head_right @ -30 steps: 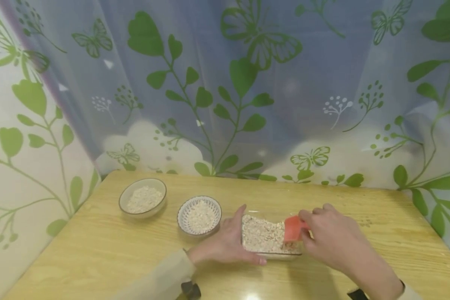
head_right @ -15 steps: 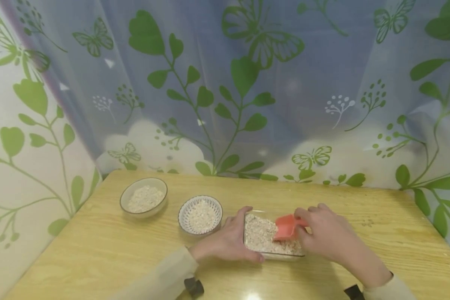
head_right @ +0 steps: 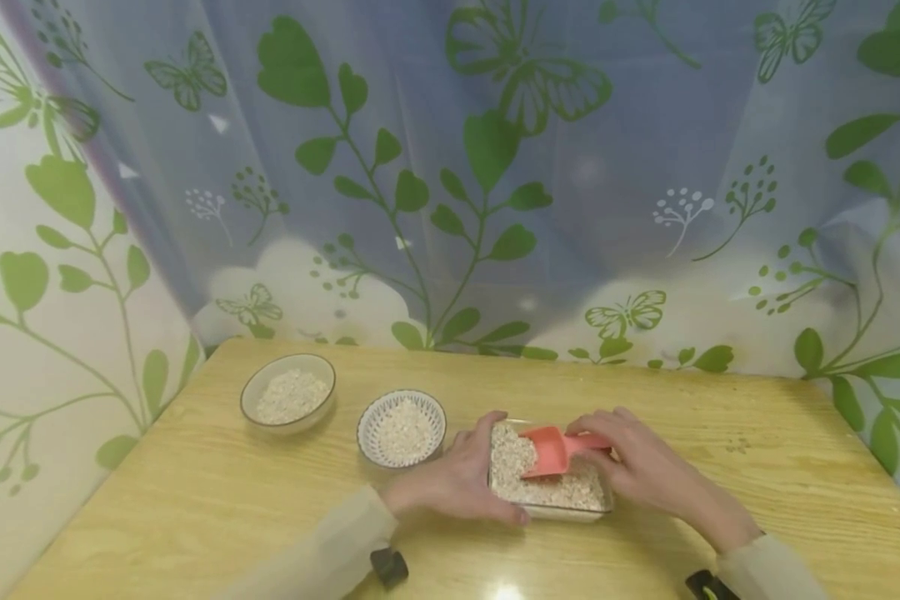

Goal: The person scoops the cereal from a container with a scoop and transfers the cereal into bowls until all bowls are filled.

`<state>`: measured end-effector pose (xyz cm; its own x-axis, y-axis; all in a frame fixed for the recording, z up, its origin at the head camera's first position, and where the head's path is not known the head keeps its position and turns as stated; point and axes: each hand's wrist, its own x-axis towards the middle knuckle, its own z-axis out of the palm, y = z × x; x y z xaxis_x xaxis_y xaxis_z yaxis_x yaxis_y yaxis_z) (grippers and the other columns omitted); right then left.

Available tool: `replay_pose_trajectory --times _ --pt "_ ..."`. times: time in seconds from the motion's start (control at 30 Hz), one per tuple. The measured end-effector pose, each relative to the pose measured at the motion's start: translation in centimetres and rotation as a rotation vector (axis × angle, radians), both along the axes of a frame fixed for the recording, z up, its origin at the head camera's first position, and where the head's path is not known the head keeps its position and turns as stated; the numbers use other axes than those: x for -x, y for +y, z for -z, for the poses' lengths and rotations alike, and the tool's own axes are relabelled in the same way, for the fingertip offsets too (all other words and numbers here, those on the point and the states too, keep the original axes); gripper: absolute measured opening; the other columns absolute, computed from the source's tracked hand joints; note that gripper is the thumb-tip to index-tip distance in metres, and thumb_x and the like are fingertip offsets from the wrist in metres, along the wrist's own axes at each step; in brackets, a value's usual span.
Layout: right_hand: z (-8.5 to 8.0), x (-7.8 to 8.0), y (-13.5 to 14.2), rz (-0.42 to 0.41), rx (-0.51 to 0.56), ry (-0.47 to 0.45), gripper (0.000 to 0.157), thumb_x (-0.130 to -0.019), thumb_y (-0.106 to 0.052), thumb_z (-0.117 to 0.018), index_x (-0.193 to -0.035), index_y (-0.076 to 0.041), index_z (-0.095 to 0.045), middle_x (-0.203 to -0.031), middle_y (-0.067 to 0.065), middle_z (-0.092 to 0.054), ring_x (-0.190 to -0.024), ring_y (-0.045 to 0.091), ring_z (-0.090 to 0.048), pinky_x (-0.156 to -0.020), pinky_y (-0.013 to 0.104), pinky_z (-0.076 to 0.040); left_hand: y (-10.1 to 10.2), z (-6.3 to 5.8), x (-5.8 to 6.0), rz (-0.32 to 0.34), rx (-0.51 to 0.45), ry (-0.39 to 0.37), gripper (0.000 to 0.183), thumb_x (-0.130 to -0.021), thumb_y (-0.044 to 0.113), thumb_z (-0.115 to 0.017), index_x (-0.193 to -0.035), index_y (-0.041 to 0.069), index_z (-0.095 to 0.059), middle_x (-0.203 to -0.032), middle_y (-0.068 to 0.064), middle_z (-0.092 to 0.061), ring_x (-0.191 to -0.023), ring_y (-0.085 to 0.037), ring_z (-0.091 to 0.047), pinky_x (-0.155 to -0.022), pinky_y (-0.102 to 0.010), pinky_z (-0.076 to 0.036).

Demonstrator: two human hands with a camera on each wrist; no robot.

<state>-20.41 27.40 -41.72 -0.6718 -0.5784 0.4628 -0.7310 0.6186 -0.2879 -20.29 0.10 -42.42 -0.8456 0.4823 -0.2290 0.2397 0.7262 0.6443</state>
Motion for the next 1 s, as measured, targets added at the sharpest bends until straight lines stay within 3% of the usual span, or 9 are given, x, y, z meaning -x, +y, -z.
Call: replay_pose_trajectory --times 0.1,0.23,0.33,0.57,0.67,0.9,1.0 --pt "0.1 0.2 -0.3 -0.032 0.015 -0.002 0.037 -0.080 -0.001 -0.081 -0.110 -0.021 -0.072 -0.097 -0.012 -0.073 -0.083 -0.003 -0.049 -0.064 0.021 -0.040 0.0 0.0 0.1 0.013 0.003 -0.002 0.133 -0.066 0.063 -0.088 -0.163 0.033 -0.002 -0.156 -0.015 -0.040 -0.142 -0.026 -0.040 -0.106 -0.057 -0.049" --pt "0.0 0.0 -0.7 -0.045 0.024 -0.082 0.034 -0.085 -0.004 -0.078 -0.113 -0.022 -0.071 -0.101 -0.010 -0.073 -0.086 -0.003 -0.051 -0.066 0.023 -0.043 0.0 0.1 0.3 0.029 0.007 0.001 0.132 -0.068 0.064 -0.087 -0.163 0.032 -0.001 -0.155 -0.015 -0.040 -0.142 -0.024 -0.039 -0.106 -0.054 -0.049" --pt "-0.1 -0.2 -0.8 -0.032 0.021 -0.152 0.030 -0.089 -0.007 -0.076 -0.115 -0.021 -0.070 -0.103 -0.008 -0.074 -0.084 -0.004 -0.049 -0.065 0.023 -0.042 0.0 0.1 0.3 0.034 0.007 -0.001 0.131 -0.069 0.064 -0.086 -0.163 0.032 -0.001 -0.156 -0.015 -0.040 -0.143 -0.024 -0.038 -0.106 -0.053 -0.048" --pt "-0.1 -0.8 -1.4 0.031 0.034 -0.217 0.023 -0.092 -0.007 -0.072 -0.113 -0.017 -0.070 -0.097 -0.008 -0.072 -0.078 -0.003 -0.039 -0.061 0.021 -0.036 0.0 -0.1 0.3 0.035 0.019 0.008 0.132 -0.068 0.064 -0.086 -0.163 0.032 0.000 -0.155 -0.015 -0.040 -0.141 -0.025 -0.040 -0.106 -0.053 -0.049" --pt "0.2 -1.0 -1.6 0.063 0.029 -0.186 0.024 -0.091 -0.003 -0.073 -0.111 -0.015 -0.070 -0.094 -0.008 -0.070 -0.076 -0.002 -0.036 -0.059 0.019 -0.035 0.0 -0.1 0.4 0.036 0.023 0.024 0.132 -0.068 0.064 -0.086 -0.163 0.031 -0.001 -0.153 -0.015 -0.042 -0.138 -0.024 -0.043 -0.105 -0.050 -0.049" --pt "1.3 -1.2 -1.8 0.072 -0.016 0.043 0.028 -0.084 0.001 -0.076 -0.107 -0.013 -0.072 -0.098 -0.003 -0.075 -0.078 -0.003 -0.036 -0.062 0.018 -0.032 0.0 0.0 0.3 0.039 0.018 0.027 0.131 -0.068 0.064 -0.086 -0.163 0.029 -0.003 -0.152 -0.015 -0.044 -0.138 -0.023 -0.042 -0.106 -0.050 -0.049" --pt "1.6 -1.3 -1.7 0.072 -0.005 0.056 0.026 -0.086 -0.001 -0.076 -0.107 -0.015 -0.071 -0.096 -0.005 -0.075 -0.078 -0.003 -0.037 -0.062 0.018 -0.032 0.0 0.1 0.3 0.042 0.011 0.022 0.130 -0.069 0.064 -0.086 -0.163 0.030 -0.003 -0.152 -0.014 -0.044 -0.137 -0.023 -0.042 -0.106 -0.050 -0.048"
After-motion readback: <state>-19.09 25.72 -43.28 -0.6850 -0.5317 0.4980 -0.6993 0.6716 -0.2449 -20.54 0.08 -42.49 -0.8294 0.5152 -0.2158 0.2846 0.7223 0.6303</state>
